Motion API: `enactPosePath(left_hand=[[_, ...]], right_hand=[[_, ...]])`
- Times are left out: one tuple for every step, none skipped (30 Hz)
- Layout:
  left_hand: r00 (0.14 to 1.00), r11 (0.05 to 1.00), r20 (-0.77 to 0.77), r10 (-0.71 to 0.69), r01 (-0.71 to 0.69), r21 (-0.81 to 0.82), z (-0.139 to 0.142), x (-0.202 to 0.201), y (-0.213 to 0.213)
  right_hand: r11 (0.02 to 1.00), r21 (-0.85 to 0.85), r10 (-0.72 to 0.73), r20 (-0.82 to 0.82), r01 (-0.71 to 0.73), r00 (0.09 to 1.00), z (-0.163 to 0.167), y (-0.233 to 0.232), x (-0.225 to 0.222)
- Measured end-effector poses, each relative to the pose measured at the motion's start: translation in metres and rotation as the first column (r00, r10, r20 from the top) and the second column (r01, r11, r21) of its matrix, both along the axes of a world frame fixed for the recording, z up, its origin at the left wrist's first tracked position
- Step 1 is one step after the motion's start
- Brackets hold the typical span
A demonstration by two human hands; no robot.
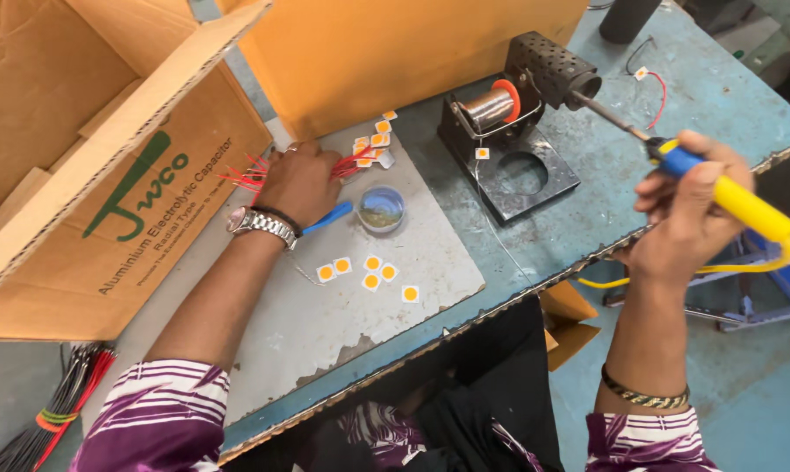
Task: The person solders red insulated wires onto the contact pads of small LED chip modules on a workbench using a soldering iron, dipping wire ends in flux first and trimming with pliers, placing each finished LED aside as they work through a batch.
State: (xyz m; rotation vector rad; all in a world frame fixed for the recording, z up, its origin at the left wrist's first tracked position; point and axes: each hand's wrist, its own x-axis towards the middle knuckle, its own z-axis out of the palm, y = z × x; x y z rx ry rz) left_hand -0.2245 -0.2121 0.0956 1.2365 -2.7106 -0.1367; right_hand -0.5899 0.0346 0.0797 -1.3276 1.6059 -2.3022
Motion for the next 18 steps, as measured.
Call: enactPosePath(left_hand=[[1.000,1.000,0.003,-0.007,0.007,-0.007,0.000,0.004,0.001],[1.000,1.000,0.005,-0.014,0.014,-0.014,-0.001,0.008,0.004],[1.000,1.000,0.005,-0.023,0.023,-0.020,0.001,0.011,0.008],[0.997,0.995,-0.056,-0.053,0.048,-0.086,0.004,0.014,0.015],[0.990,0.986,-0.114,-0.086,0.068,-0.154,0.009,0.019,0.025],[0.978,0.972,-0.169,-0.122,0.083,-0.220,0.015,0.025,0.040],[0.968,0.983,-0.225,-0.115,0.078,-0.166,0.022,0.032,0.058],[0.954,0.991,-0.279,-0.106,0.077,-0.111,0.029,0.042,0.081],[0.908,0.984,-0.381,-0.173,0.143,-0.107,0.035,0.054,0.107],[0.846,0.972,-0.480,-0.233,0.207,-0.108,0.040,0.068,0.136],[0.819,0.979,-0.554,-0.151,0.201,0.030,0.040,0.082,0.167],[0.788,0.965,-0.614,-0.056,0.200,0.169,0.038,0.097,0.198],[0.733,0.911,-0.680,0.023,0.266,0.317,0.031,0.110,0.227],[0.675,0.827,-0.728,0.120,0.337,0.449,0.020,0.122,0.256],[0.650,0.701,-0.719,0.246,0.394,0.595,0.007,0.133,0.280],[0.625,0.544,-0.689,0.367,0.457,0.704,-0.009,0.140,0.301],[0.608,0.363,-0.632,0.481,0.518,0.774,-0.025,0.146,0.318],[0.488,0.358,-0.620,0.615,0.527,0.771,-0.041,0.152,0.332]], right_hand=[[0.999,-0.041,-0.011,-0.002,0.011,1.000,0.001,0.000,-0.002],[0.997,-0.068,-0.024,-0.001,0.024,1.000,0.003,0.001,-0.004],[0.995,-0.095,-0.036,0.000,0.036,0.999,0.004,0.001,-0.007],[0.993,-0.107,-0.049,0.004,0.049,0.999,0.006,0.002,-0.009],[0.994,-0.102,-0.046,0.012,0.047,0.999,0.008,0.000,-0.011],[0.994,-0.097,-0.043,0.021,0.044,0.999,0.009,-0.001,-0.013],[0.997,-0.075,-0.023,0.034,0.026,0.999,0.009,-0.006,-0.015],[0.999,-0.054,0.009,0.068,-0.006,0.998,0.009,-0.012,-0.018],[0.999,-0.034,0.040,0.103,-0.036,0.994,0.008,-0.018,-0.020],[0.997,-0.014,0.083,0.157,-0.082,0.984,0.007,-0.025,-0.023],[0.991,0.009,0.127,0.213,-0.132,0.969,0.004,-0.033,-0.026],[0.978,0.006,0.200,0.261,-0.209,0.945,0.003,-0.039,-0.029],[0.958,0.003,0.271,0.310,-0.286,0.911,0.002,-0.045,-0.032],[0.932,0.002,0.338,0.363,-0.364,0.868,0.000,-0.050,-0.032],[0.903,-0.039,0.384,0.521,-0.428,0.762,-0.001,-0.052,-0.030],[0.875,-0.087,0.409,0.659,-0.477,0.631,0.000,-0.052,-0.027],[0.849,-0.139,0.414,0.776,-0.510,0.477,-0.001,-0.047,-0.017],[0.807,-0.186,0.488,0.745,-0.561,0.455,-0.001,-0.040,-0.002]])
